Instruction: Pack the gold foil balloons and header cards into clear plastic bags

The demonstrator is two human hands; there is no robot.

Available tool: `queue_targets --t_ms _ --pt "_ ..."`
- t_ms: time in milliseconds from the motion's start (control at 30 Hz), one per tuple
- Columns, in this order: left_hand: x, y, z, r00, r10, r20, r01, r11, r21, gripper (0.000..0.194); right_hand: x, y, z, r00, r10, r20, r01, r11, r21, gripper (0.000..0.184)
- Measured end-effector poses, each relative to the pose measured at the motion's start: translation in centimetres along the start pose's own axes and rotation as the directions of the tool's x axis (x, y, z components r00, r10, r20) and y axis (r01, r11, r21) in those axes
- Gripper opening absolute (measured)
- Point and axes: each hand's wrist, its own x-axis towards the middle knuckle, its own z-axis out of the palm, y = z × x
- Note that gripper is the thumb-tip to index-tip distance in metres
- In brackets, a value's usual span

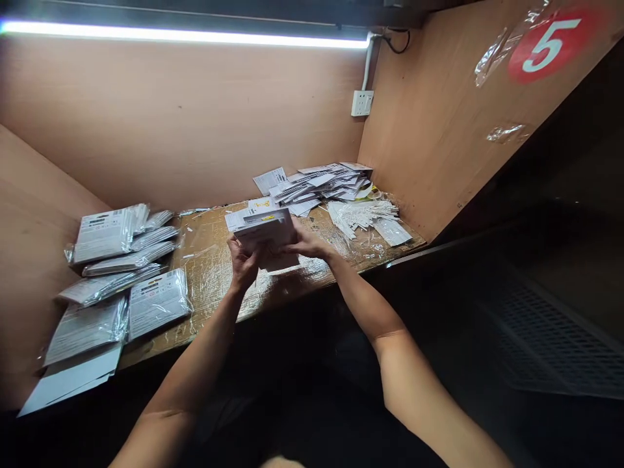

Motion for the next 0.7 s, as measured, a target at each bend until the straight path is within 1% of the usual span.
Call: queue_targets --t_ms 33,100,133,200,267,300,333,367,433,467,500,533,600,667,700 --pt "-0.1 0.0 -0.8 0.997 0.006 0.075 -0.009 0.999 0.038 0.099 -0.2 0.6 0.3 1.0 -0.027 -0.009 0.027 1.0 -0.014 0.091" --pt "-0.6 -0.3 -2.4 0.979 -0.014 0.205 -0.008 0.994 0.106 0.121 -0.7 2.1 1.0 1.0 -0.015 -0.009 0.015 1.0 0.007 0.101" --pt "-1.0 -0.6 -3.0 0.97 -0.029 0.241 -0.006 0.99 0.141 0.126 -1.0 3.0 1.5 1.0 0.011 -0.003 -0.011 0.999 0.03 0.105" --pt "-2.1 -1.2 -3.8 0.966 -0.043 0.254 -0.008 0.98 0.197 0.125 -2.0 4.5 2.5 0.998 0.06 -0.002 -0.059 0.995 0.082 0.112" --pt "-3.3 -1.3 -4.0 0.968 -0.064 0.242 0.014 0.979 0.203 0.118 -3.0 5.4 3.4 0.996 0.082 -0.017 -0.08 0.992 0.102 0.115" --pt "-4.0 -1.1 -3.9 0.969 -0.096 0.227 0.054 0.982 0.182 0.115 -3.5 5.6 3.9 0.996 0.085 -0.024 -0.082 0.993 0.09 0.115" --pt "-4.6 -0.8 -3.6 0.968 -0.147 0.204 0.118 0.982 0.146 0.112 -3.9 5.7 4.3 0.996 0.087 -0.028 -0.085 0.994 0.068 0.114" --pt "-5.2 -0.5 -3.3 0.964 -0.212 0.163 0.199 0.976 0.093 0.109 -4.3 5.7 4.6 0.996 0.09 -0.028 -0.089 0.995 0.037 0.113" --pt "-6.2 0.3 -2.5 0.938 -0.343 0.056 0.345 0.938 -0.027 0.104 -4.7 5.6 5.0 0.995 0.09 -0.033 -0.091 0.995 -0.04 0.109" --pt "-6.5 0.6 -2.2 0.924 -0.382 0.009 0.381 0.922 -0.071 0.102 -4.8 5.5 5.2 0.995 0.085 -0.045 -0.088 0.993 -0.076 0.107" --pt "-6.7 0.8 -1.8 0.918 -0.397 -0.02 0.393 0.915 -0.095 0.098 -4.8 5.4 5.4 0.995 0.077 -0.066 -0.084 0.991 -0.105 0.105" --pt "-6.7 1.0 -1.5 0.918 -0.395 -0.031 0.39 0.915 -0.104 0.093 -4.8 5.3 5.6 0.993 0.069 -0.096 -0.081 0.988 -0.128 0.102" --pt "-6.7 1.1 -1.1 0.921 -0.389 -0.009 0.385 0.915 -0.121 0.076 -4.6 4.6 6.0 0.985 0.061 -0.16 -0.089 0.981 -0.172 0.098" --pt "-6.5 1.2 -1.0 0.91 -0.413 0.03 0.411 0.893 -0.181 0.056 -4.5 3.4 6.6 0.974 0.074 -0.214 -0.124 0.966 -0.229 0.092" --pt "-6.4 1.3 -0.9 0.899 -0.434 0.048 0.433 0.871 -0.232 0.049 -4.6 2.6 7.1 0.966 0.088 -0.242 -0.153 0.952 -0.264 0.088"
